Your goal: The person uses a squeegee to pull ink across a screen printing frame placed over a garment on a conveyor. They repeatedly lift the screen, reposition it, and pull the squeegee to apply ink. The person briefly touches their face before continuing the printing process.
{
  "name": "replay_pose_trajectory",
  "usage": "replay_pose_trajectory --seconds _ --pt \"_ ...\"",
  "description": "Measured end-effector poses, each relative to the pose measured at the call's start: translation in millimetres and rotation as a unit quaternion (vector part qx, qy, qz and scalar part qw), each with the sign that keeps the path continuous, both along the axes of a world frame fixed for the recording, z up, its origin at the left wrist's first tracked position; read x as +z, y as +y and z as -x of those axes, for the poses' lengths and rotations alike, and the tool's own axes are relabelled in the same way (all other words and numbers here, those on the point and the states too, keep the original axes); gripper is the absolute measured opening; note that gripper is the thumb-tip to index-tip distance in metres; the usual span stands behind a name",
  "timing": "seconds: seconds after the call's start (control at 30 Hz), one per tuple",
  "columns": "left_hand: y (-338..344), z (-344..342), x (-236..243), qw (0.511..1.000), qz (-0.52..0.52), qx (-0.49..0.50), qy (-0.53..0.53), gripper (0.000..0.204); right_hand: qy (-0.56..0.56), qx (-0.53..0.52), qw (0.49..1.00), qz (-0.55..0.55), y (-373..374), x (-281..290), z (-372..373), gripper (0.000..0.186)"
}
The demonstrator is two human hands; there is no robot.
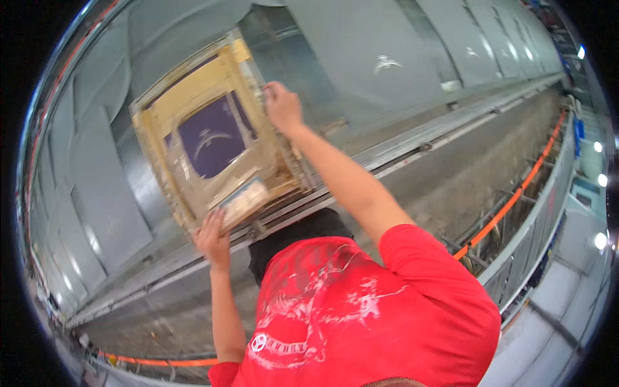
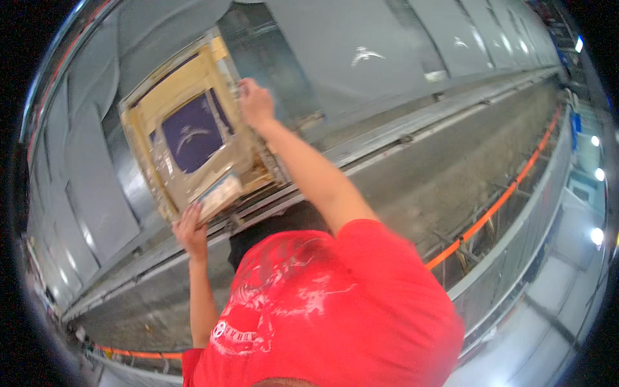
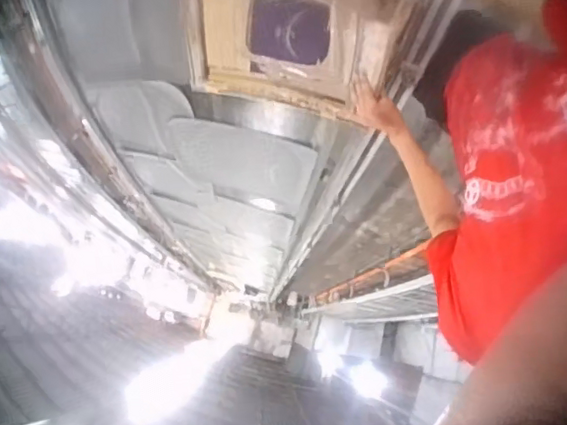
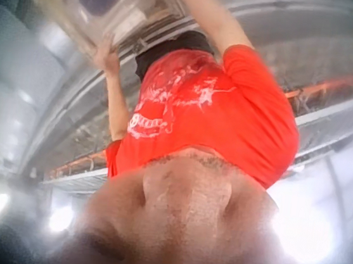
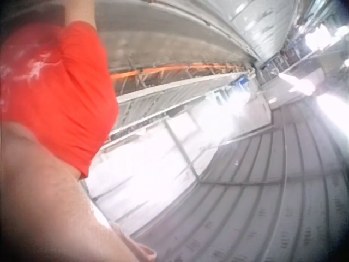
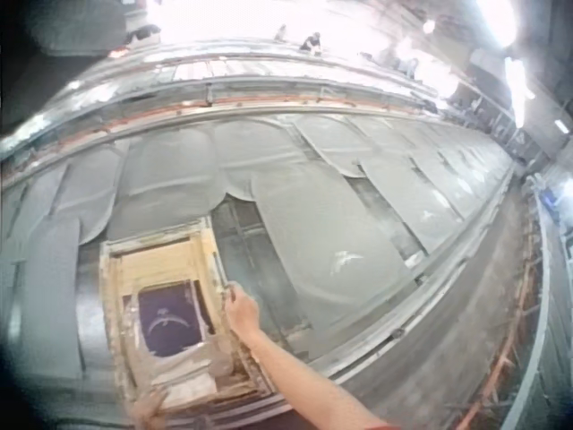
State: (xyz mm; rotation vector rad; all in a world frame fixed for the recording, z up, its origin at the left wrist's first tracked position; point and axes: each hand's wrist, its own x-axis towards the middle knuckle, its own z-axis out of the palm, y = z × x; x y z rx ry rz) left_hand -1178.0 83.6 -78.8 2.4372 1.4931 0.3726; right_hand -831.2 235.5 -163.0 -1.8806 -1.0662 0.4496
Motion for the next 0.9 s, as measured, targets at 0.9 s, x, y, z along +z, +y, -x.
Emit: replay_pose_trajectory --seconds 0.9 --pt "168.1 -6.4 -8.0 0.996 0.076 -0.031 0.029 0.04 -0.239 0.35 0.899 0.111 -44.3 80.2 76.8 0.042"
